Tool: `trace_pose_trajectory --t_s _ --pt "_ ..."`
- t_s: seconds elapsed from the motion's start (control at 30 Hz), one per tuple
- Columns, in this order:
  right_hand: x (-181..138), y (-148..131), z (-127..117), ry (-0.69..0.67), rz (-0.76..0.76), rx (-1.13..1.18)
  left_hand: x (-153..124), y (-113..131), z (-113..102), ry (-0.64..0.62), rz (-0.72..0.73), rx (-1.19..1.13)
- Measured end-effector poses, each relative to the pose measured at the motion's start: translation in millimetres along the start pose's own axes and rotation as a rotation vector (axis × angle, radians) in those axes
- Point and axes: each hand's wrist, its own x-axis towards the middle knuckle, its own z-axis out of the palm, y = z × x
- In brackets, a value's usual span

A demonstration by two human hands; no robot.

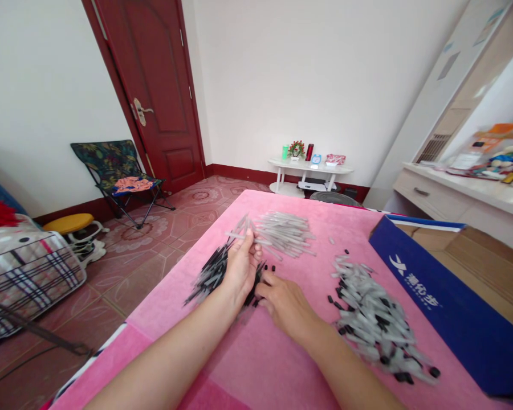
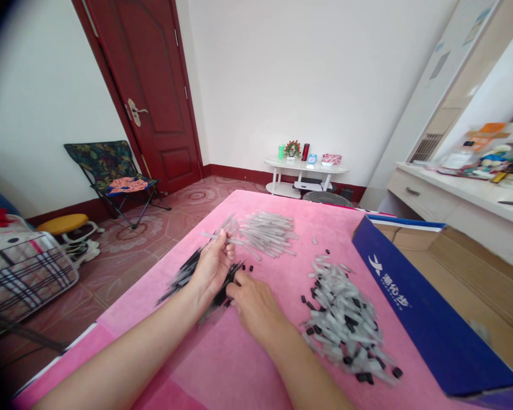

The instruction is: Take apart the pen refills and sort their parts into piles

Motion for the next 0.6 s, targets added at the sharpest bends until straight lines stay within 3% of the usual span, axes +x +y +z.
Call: trace_pose_trajectory --t_s 0.2,0.37,0.47,0.6 --pt "-6 5 -9 0.086 -0.199 0.043 3 -1 -2 0.025 -0.030 -0.045" --pt "-13 21 -33 0.507 -0.222 0.224 7 -1 -2 0.055 -0.167 -0.187" --pt "-16 26 -50 0.763 -0.066 0.343 4 0 4 0.062 -0.249 -0.285" --pt "-16 18 -68 1.034 0.218 0.694 -8 0 15 0.121 -0.345 -0.361"
